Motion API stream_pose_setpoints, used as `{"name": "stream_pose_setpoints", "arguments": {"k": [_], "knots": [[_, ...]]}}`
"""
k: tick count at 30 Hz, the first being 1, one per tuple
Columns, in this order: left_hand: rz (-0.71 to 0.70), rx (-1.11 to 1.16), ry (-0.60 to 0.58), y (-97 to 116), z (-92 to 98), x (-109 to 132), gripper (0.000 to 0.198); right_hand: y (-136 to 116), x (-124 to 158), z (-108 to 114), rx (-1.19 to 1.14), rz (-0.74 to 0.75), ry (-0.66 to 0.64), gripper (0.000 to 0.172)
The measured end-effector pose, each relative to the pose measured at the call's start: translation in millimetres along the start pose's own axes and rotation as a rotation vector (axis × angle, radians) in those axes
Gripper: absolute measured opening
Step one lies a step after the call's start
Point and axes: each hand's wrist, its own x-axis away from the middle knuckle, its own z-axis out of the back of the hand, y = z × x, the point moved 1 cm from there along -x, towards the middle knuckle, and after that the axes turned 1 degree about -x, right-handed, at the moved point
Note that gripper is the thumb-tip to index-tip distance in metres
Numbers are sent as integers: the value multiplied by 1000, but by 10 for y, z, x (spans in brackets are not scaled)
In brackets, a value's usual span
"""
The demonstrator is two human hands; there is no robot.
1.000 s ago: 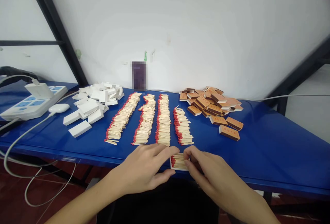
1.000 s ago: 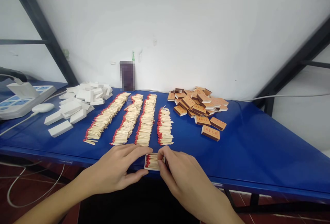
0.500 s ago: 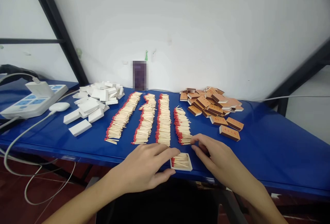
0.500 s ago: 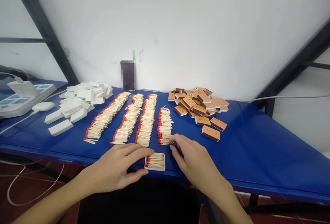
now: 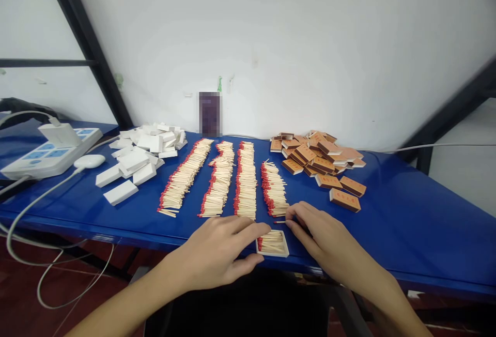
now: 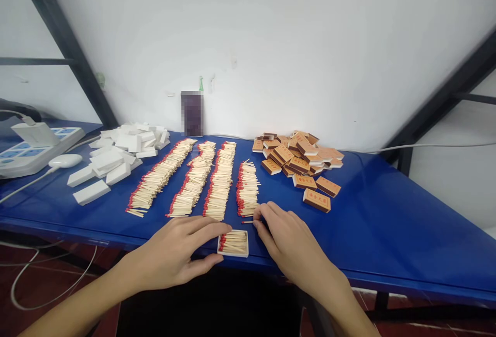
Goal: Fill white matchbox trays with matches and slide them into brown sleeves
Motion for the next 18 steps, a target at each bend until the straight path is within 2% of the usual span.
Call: {"name": "stream_pose_setpoints", "arguments": {"k": [4,7,13,18], "knots": [[1,-4,5,4,-4,4,37,-27,21,5,11,33,27,20],[11,-3,-5,8,-11,10,41,-118,68,51,-72,45,64,19],[33,12,-5,17,-12,14,45,-383,126,77,-191,125,-95,18],[24,9,-11,14,-17,22,41,-377,105,50,-225,68,-71,15]]}}
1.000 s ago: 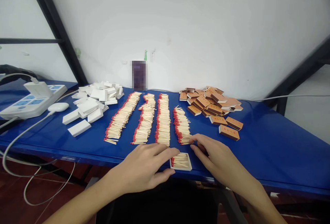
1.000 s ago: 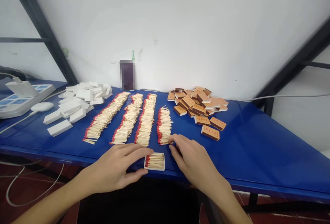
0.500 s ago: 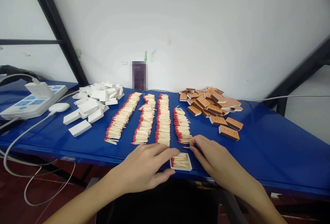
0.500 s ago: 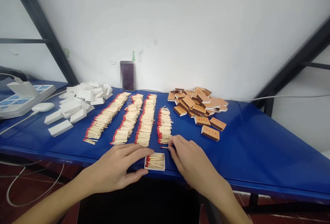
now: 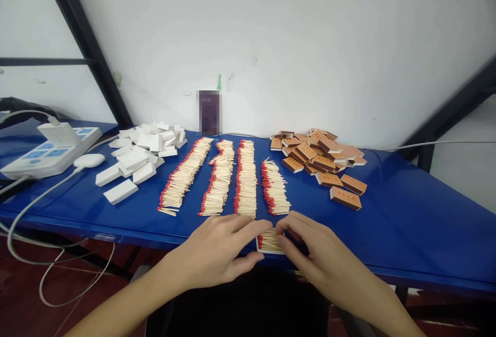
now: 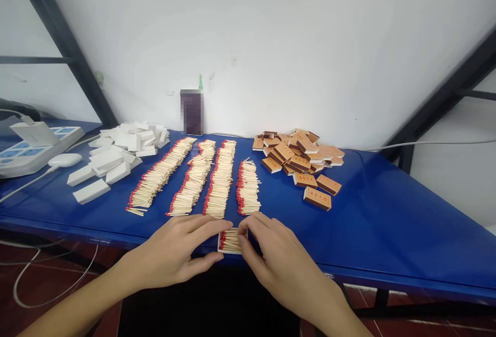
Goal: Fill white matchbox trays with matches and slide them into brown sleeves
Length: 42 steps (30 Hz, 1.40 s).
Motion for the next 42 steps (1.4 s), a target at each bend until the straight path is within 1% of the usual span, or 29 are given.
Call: {"name": "stream_pose_setpoints", "arguments": {"k": [3,6,8,13,18,23,26,31,35,38,42], "knots": [[-4,-13,5,-5,-4,3,39,98,-15,16,1,25,56,14],[-9,-12,11,-10,-4,0,39,238,-43,37,94,13,152,18],[-9,-6,11,-12,0,-3,40,323,-64,49,149,-12,189,19],[-8,-2,2,-11,17,-6,38,407,-95,59,190,-50,186,20],[-13,-10,11,-5,11,-4,38,408,-103,56,214,-51,184,20],[-14,-12,5,-14,3,-3,38,380,-79,58,207,-33,102,18],[-15,-15,2,-13,6,-9,39,307,-48,52,172,-6,91,20],[-9,-8,12,-4,3,-7,41,110,-14,28,69,37,74,16],[-8,-4,1,-3,4,-5,41,5,-18,8,40,32,41,16],[-7,2,-1,-3,10,-8,41,4,-21,4,29,18,35,18],[-14,-9,-5,-8,15,-11,38,95,-29,29,16,-9,92,18]]}}
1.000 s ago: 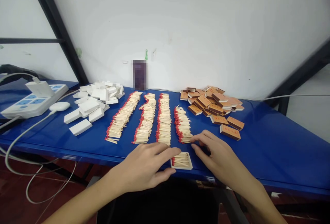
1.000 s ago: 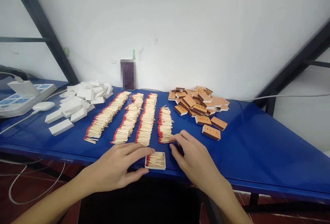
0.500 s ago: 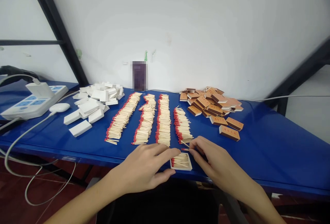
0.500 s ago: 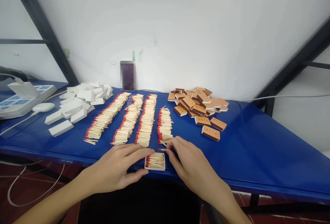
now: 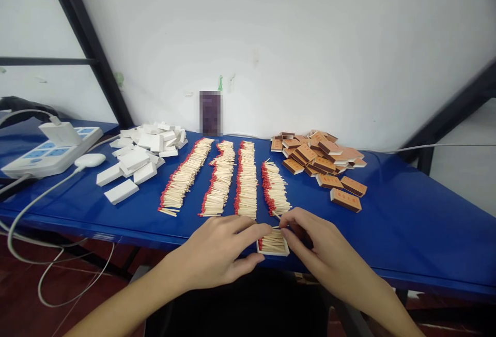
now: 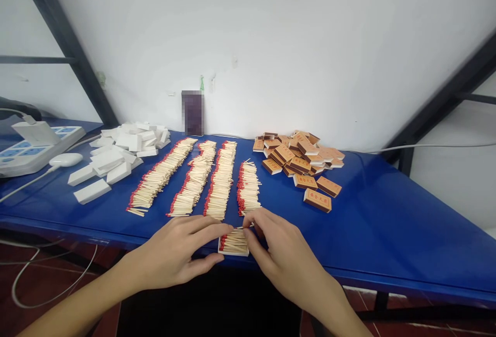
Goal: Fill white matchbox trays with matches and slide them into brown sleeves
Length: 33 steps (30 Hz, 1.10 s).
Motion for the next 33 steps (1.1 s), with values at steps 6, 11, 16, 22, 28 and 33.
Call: {"name": "stream_pose_setpoints", "arguments": {"k": [6,11,16,22,28,33], "knots": [[-43,1,10,-15,-7,3,26,118,-41,31,45,-13,-11,19],[-50,6,34,-4,-2,-11,21,143,-52,10,156,0,-23,19],[-30,-8,32,4,3,-10,27,174,-67,-22,212,37,2,20],[-12,-5,33,-3,-11,8,37,159,-46,2,206,13,-29,17],[0,-1,25,-6,-16,11,38,185,-51,0,173,16,-64,18],[3,2,26,-3,-14,7,46,77,-4,21,-6,-54,75,21]]}}
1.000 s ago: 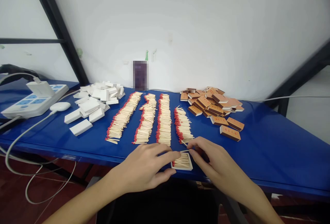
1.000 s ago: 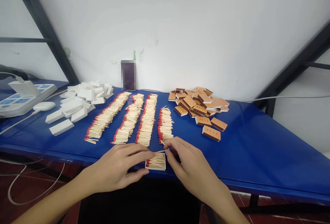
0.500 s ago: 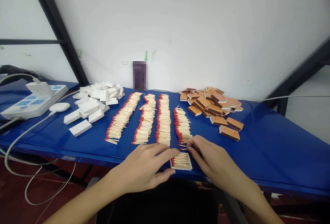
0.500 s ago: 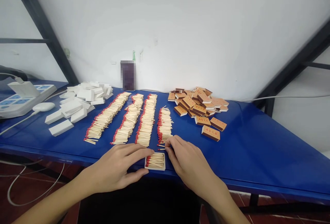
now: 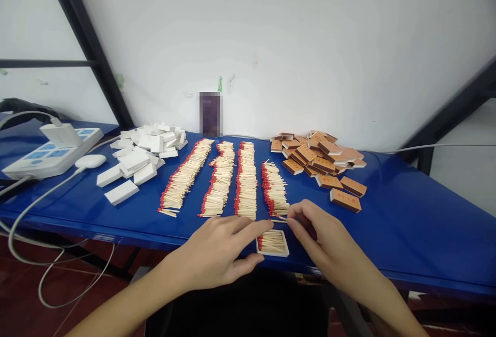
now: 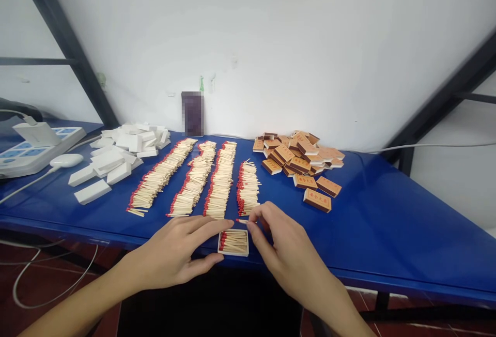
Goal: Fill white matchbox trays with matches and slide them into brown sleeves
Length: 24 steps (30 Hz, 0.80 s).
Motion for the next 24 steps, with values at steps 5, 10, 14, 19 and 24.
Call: {"name": "stream_pose_setpoints", "arguments": {"k": [5,10,14,19,24], "knots": [[18,10,-8,14,1,10,47,-165,81,-46,-6,49,-128,19],[16,13,-21,11,-2,-1,47,-148,76,-66,142,23,-97,19],[18,-4,-27,8,1,-14,46,-4,24,-15,185,-68,14,18],[17,-14,-30,15,9,-3,45,137,-72,-10,214,-77,32,17],[37,-1,-36,12,16,7,46,138,-100,-67,178,-20,-36,19]]}}
